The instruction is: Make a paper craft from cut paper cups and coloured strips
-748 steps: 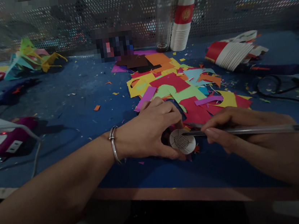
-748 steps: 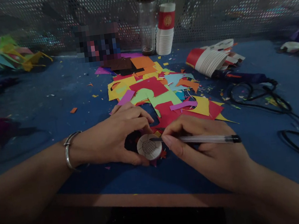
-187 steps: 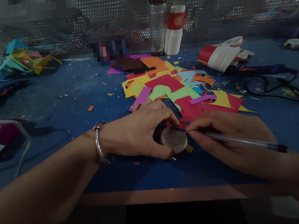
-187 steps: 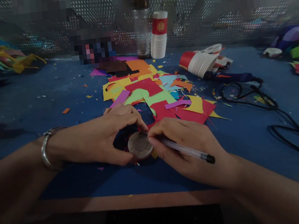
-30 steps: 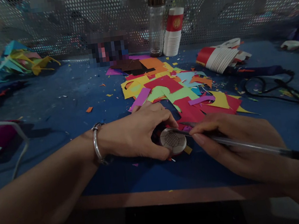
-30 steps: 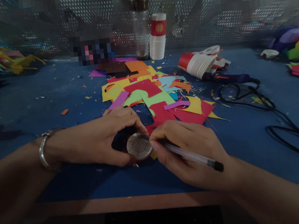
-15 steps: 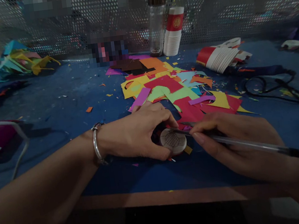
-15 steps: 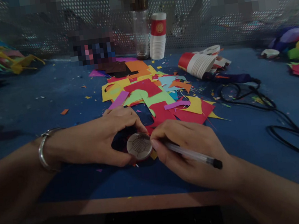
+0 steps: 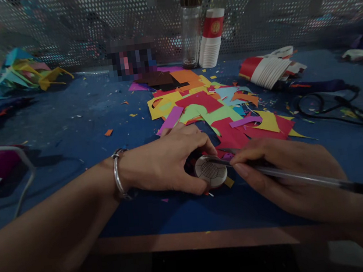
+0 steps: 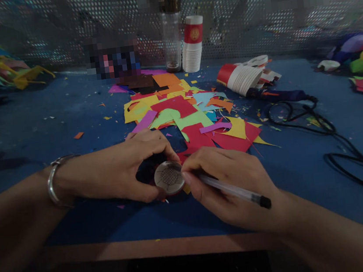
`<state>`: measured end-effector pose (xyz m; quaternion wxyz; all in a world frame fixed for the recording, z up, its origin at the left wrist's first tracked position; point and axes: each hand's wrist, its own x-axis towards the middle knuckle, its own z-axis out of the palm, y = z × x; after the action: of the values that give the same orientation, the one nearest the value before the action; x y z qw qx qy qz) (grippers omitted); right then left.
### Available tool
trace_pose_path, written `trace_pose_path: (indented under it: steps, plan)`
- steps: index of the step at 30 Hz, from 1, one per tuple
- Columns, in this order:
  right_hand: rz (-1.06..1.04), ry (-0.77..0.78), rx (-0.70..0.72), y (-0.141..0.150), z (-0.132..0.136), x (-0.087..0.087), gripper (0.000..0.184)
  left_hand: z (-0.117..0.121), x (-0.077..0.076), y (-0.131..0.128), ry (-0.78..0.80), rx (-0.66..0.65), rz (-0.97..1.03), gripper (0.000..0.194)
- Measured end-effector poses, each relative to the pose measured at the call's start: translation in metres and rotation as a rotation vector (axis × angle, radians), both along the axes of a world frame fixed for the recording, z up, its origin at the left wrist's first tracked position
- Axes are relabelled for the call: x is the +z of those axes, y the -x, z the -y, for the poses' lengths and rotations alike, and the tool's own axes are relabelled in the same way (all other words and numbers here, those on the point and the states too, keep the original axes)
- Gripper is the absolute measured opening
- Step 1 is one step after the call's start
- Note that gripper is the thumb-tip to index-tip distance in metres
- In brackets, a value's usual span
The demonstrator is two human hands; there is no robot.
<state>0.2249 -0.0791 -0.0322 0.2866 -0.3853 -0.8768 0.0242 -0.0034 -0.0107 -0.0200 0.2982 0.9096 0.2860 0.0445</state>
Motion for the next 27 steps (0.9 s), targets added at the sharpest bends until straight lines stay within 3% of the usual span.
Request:
trace_pose_path:
  steps: [27]
  plan:
    - [0.020, 0.009, -0.022, 0.0013, -0.0050, -0.0009, 0.013, 0.0001, -0.0004, 0.0002, -0.002, 0.008, -0.015, 0.047]
